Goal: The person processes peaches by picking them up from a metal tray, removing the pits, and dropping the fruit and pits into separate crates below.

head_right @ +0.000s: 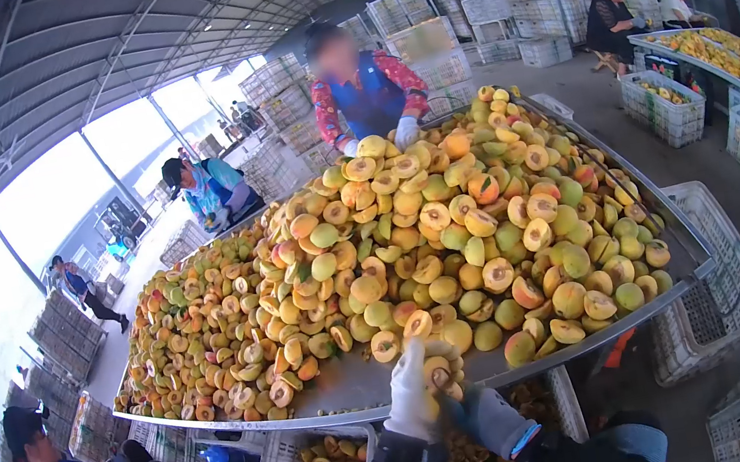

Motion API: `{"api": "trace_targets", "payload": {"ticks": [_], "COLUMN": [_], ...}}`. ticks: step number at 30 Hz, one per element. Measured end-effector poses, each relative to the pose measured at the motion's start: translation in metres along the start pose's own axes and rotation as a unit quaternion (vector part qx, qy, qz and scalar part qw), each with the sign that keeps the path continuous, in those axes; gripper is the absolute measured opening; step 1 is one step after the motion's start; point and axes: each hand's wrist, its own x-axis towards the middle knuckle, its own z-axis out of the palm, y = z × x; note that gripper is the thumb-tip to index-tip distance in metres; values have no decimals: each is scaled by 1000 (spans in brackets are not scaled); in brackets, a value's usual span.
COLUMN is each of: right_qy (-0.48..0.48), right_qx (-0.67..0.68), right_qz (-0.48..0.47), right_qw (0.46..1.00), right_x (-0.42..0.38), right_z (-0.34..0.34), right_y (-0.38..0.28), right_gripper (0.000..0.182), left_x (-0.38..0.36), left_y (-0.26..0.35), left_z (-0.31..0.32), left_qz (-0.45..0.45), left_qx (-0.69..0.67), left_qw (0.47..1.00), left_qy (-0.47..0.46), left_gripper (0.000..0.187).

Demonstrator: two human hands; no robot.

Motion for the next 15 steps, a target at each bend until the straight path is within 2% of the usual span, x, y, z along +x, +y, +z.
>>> {"api": "trace_targets", "payload": {"ticks": [2, 5, 7, 9, 11, 12, 13, 14, 15], "right_qy": [-51, -11, 27, -6, 8, -5, -28, -35, -52], "right_qx": [136, 183, 200, 289, 104, 225, 345, 374, 377], "right_qz": [143, 125, 89, 175, 142, 102, 68, 107, 147], "right_qw": [979, 975, 975, 941, 984, 969, 936, 921, 913], "right_x": [-2, -9, -9, -10, -29, -29, -28, -29, -26], "right_z": [-21, -1, 4, -12, -6, 2, 11, -5, -16], "right_y": [-31, -26, -21, -30, -10, 1, 12, 7, -7], "right_gripper": [42, 41, 40, 36, 25, 24, 25, 24, 24], "left_x": [3, 0, 1, 5, 7, 20, 20, 20, 16], "left_y": [-6, -12, -6, -21, -40, -65, -60, -55, -47], "left_z": [-2, 2, -4, -7, -13, -22, -18, -16, -11], "left_qz": [-21, 21, 22, 35, 97, 174, 141, 108, 88], "left_qx": [-3, -34, 55, 65, 61, 69, 28, -13, 22], "left_qw": [1000, 998, 998, 997, 993, 982, 989, 994, 996], "left_qy": [22, 47, -2, 22, -9, -9, -18, -24, -8], "left_gripper": [47, 47, 44, 42, 36, 32, 31, 30, 35]}}
